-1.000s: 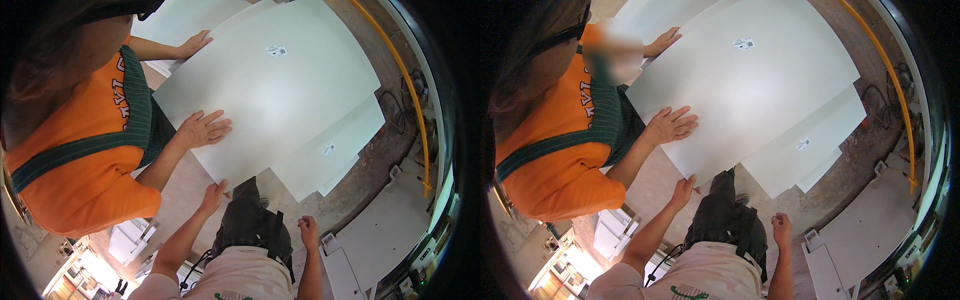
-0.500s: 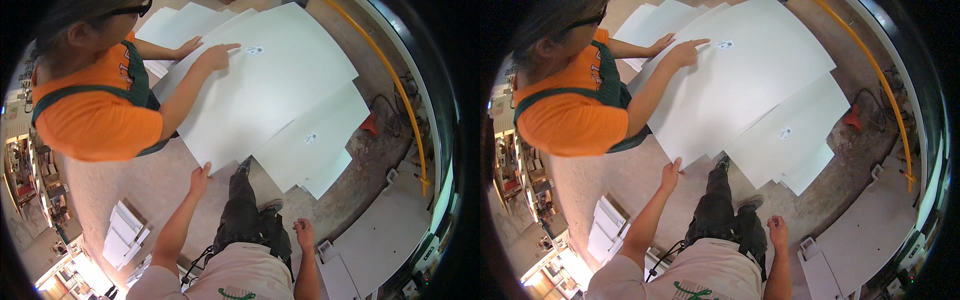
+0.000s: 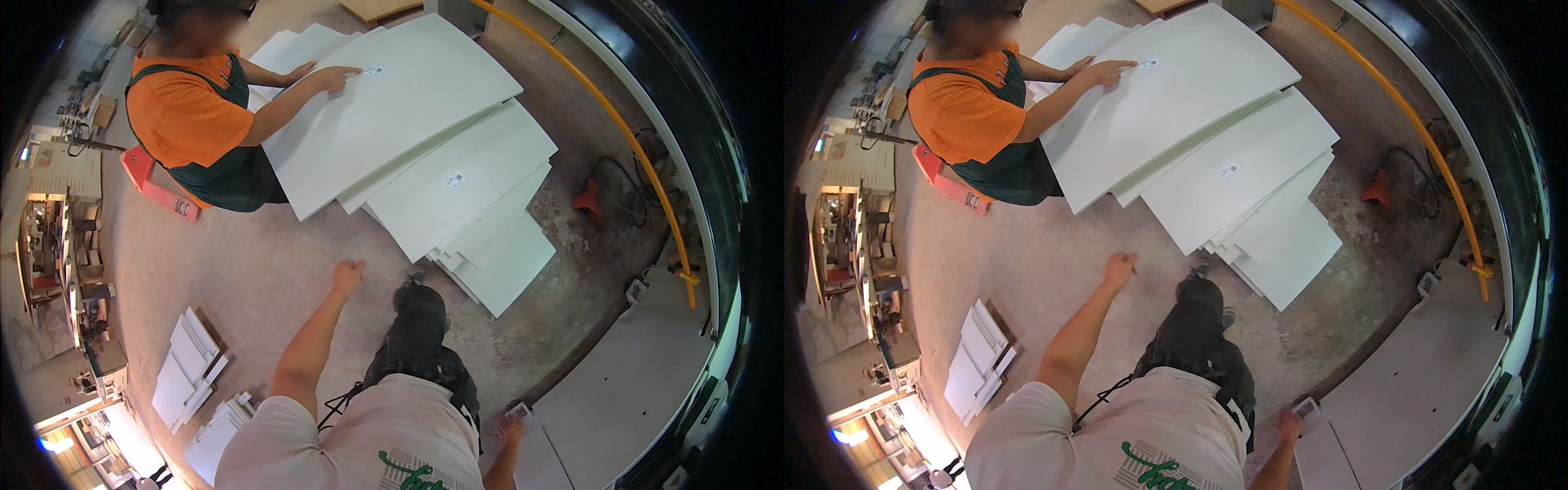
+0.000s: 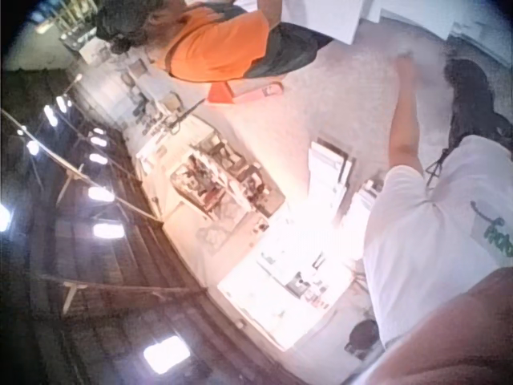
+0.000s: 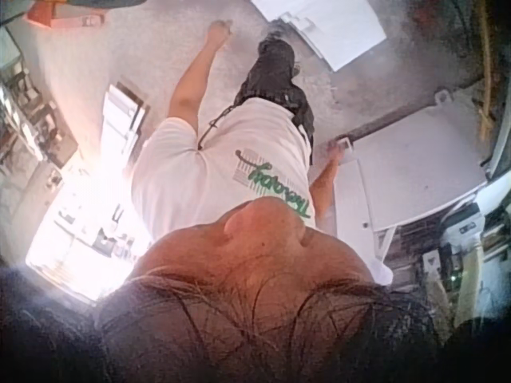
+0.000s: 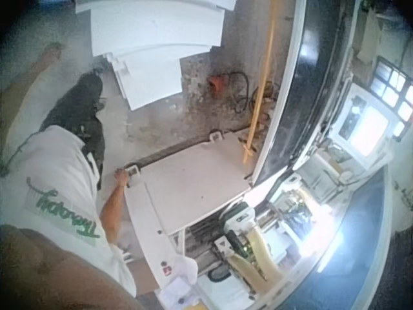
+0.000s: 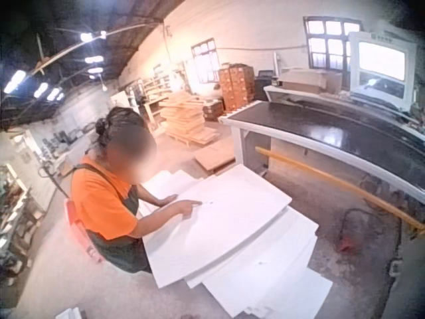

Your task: The person repeatedly picks up white rectangular panels, places them on a machine bed, scans a label on each panel with a handheld scanner, then removes the panel and stacks it. The cycle repeats for multiple panels.

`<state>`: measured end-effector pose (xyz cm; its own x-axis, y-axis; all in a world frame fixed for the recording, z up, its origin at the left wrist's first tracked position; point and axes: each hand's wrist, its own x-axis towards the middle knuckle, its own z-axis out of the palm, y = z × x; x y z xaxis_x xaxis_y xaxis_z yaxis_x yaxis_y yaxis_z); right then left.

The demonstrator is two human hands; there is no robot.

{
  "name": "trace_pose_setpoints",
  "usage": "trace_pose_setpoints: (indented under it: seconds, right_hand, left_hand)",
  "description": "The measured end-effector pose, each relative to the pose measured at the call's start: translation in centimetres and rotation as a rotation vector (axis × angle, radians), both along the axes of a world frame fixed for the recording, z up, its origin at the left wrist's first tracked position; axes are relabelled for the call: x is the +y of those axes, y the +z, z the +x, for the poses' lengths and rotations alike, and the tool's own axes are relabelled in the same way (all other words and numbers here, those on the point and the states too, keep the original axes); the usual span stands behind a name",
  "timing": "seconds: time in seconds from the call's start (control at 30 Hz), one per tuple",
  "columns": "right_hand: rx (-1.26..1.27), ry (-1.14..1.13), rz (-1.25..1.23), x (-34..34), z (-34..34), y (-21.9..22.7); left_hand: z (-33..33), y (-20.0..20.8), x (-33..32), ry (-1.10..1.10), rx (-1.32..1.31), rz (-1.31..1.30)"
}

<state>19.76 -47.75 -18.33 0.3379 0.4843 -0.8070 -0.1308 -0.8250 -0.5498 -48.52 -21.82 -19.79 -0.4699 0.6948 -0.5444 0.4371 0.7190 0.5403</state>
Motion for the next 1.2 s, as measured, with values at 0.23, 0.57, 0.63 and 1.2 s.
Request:
trace_pose_setpoints:
  seconds: [0.23, 0.57, 0.63, 1.2]
  right_hand:
    - [-0.014, -0.077, -0.369, 0.9, -0.7, 3.3]
    - [-0.331, 0.759, -0.246, 26.7, -6.6, 9.2]
    - [-0.281, 0.579, -0.215, 31.8, -6.4, 11.0]
    - [-0.811, 1.244, 0.818, 73.6, -32.4, 1.6]
  left_hand:
    - [9.0, 6.2, 2.0, -0.597, 0.001, -0.128]
    - [9.7, 2.2, 24.2, -0.267, 0.339, 0.130]
    - [9.2, 0.2, 25.1, -0.242, 0.418, 0.233]
    - [4.0, -1.9, 34.3, -0.403, 0.745, 0.596]
